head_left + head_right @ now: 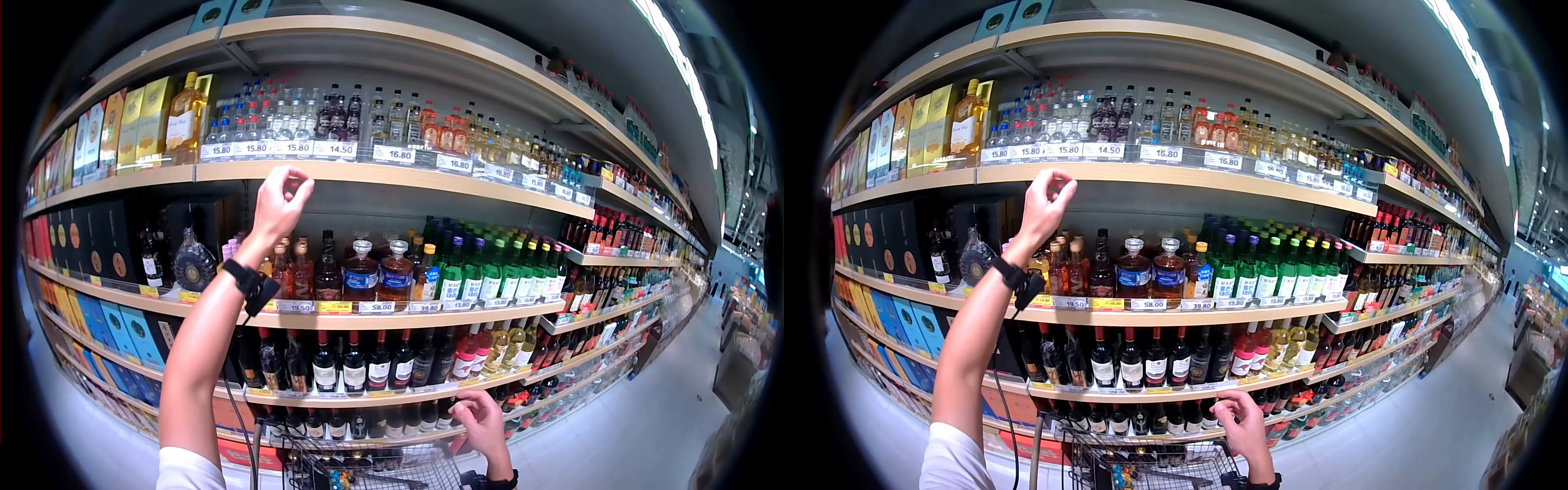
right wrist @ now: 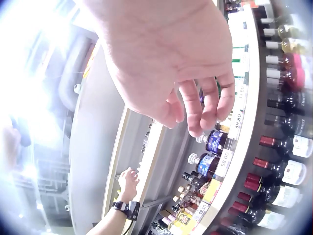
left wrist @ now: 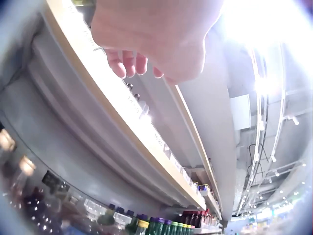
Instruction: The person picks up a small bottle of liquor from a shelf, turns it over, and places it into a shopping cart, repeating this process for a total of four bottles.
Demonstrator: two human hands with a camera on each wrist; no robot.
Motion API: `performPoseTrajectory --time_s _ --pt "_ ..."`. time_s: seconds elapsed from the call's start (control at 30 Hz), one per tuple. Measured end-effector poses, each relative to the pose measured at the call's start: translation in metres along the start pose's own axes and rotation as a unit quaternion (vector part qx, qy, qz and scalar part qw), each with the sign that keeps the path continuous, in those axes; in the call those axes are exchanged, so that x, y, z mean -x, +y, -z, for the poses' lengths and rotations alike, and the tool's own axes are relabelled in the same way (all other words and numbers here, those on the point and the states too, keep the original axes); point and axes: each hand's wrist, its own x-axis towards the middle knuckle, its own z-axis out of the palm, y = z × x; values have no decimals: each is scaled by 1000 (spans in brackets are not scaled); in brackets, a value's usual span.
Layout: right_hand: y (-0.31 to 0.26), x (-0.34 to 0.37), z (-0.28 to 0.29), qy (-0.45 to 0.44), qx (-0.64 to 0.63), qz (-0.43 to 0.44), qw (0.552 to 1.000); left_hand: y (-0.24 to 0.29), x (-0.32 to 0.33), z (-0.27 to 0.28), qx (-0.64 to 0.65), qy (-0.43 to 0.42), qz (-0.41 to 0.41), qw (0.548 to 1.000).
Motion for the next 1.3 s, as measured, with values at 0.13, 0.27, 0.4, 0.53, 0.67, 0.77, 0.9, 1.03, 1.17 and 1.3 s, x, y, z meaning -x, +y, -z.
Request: performPoseTrajectory --time_s 0.13,0.27,0.4,0.53,0.67,0.77,0.9,1.03,1.17,1.3 --pt "11 1 19 18 5 8 1000 -2 -44 -25 -120 8 -127 985" --pt "13 3 28 42 14 7 999 -19 -85 -54 -191 45 -109 974" --pt "20 7 37 62 45 -6 997 -21 -124 -76 -239 51 -33 969" --pt "37 17 52 63 42 -38 996 -38 -156 -91 -318 -45 23 947" --pt "53 25 68 77 9 -68 995 -70 -174 -106 -250 -61 -7 966" --pt "61 23 76 81 2 -69 994 -58 -167 -107 -268 -60 -2 962" --pt "64 15 71 83 14 -71 994 -55 -162 -104 -267 -17 -34 963" --pt "60 7 61 61 19 -90 994 -54 -167 -91 -220 80 -123 965" --pt "64 2 49 38 10 -92 995 -24 -170 -65 -211 179 -185 943" --pt "67 -12 27 -10 -9 -75 997 13 -157 -30 -191 236 -237 923"
